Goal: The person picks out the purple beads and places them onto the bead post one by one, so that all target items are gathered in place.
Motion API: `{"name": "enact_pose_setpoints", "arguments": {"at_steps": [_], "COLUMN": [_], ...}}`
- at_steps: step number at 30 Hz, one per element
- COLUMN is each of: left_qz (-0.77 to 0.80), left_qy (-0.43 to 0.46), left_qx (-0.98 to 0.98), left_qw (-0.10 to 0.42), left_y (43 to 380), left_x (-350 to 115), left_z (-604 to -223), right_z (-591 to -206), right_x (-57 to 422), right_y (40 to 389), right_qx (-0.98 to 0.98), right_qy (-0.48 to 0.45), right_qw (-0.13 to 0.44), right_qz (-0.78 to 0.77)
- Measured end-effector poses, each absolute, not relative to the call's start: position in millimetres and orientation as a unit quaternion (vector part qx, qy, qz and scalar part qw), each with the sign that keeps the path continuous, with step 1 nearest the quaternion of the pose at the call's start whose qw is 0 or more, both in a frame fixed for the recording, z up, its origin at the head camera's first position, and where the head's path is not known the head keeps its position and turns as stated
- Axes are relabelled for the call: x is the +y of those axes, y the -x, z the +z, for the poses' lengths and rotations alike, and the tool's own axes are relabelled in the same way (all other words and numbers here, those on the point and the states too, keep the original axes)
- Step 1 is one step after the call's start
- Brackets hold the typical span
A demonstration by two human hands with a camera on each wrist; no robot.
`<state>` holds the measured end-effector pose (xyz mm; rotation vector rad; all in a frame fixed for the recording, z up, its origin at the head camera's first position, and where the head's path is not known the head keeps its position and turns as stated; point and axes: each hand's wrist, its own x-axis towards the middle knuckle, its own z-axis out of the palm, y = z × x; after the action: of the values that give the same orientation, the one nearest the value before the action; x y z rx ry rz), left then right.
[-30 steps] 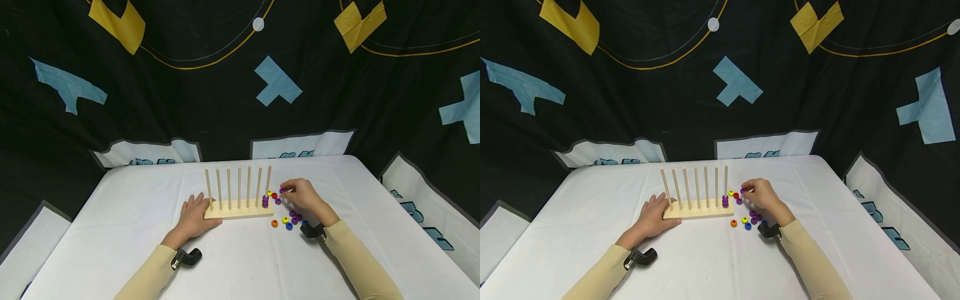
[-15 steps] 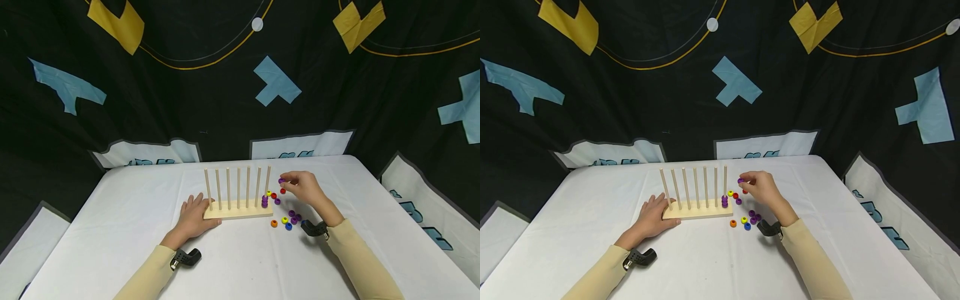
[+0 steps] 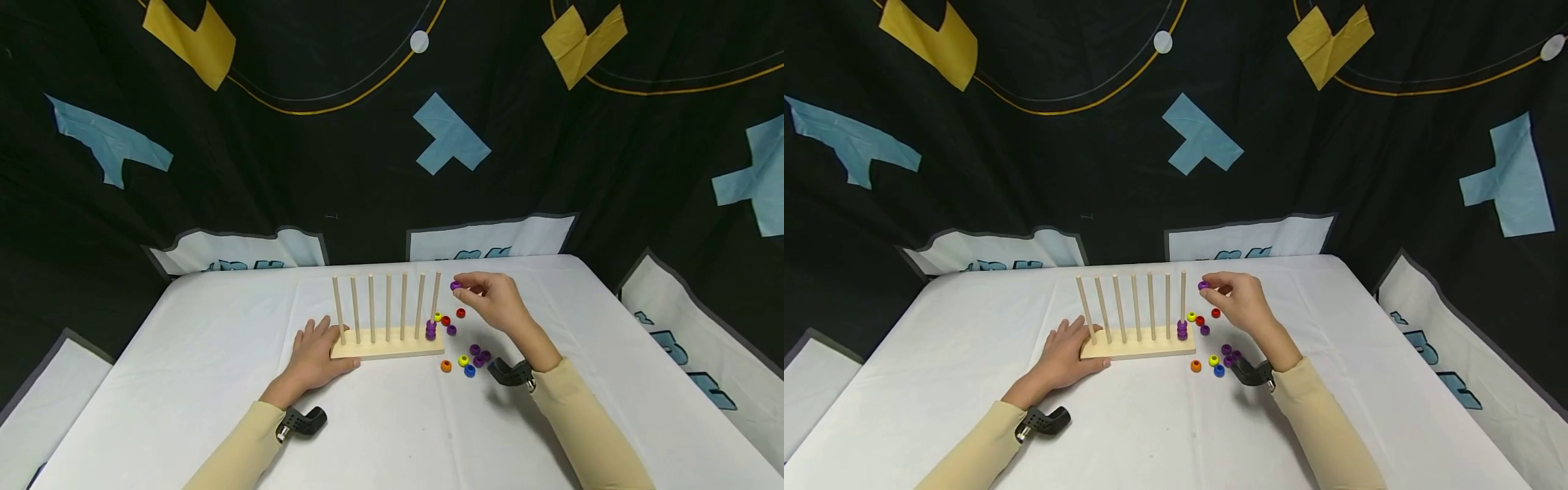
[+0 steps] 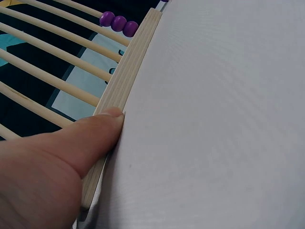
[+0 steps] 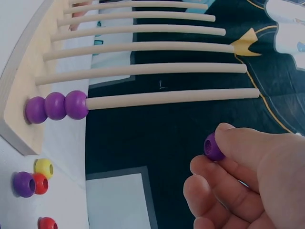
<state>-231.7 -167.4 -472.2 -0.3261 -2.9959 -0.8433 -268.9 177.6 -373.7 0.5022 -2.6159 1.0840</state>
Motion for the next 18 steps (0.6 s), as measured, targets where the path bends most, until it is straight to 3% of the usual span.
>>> {"name": "enact_pose_setpoints", "arguments": {"at_steps": [18], "left_qz": [-0.27], "left_qy": [0.103], "left_qx": [-0.957], "left_qw": [0.009], "left_y": [231], "left_x": [-167], "left_z": [-470], "right_z": [-355], "right_x": [170], "right_y": [261], "right_qx": [-0.872], "right_qy": [-0.189], "right_qw": [0.197], "right_qz": [0.406]}}
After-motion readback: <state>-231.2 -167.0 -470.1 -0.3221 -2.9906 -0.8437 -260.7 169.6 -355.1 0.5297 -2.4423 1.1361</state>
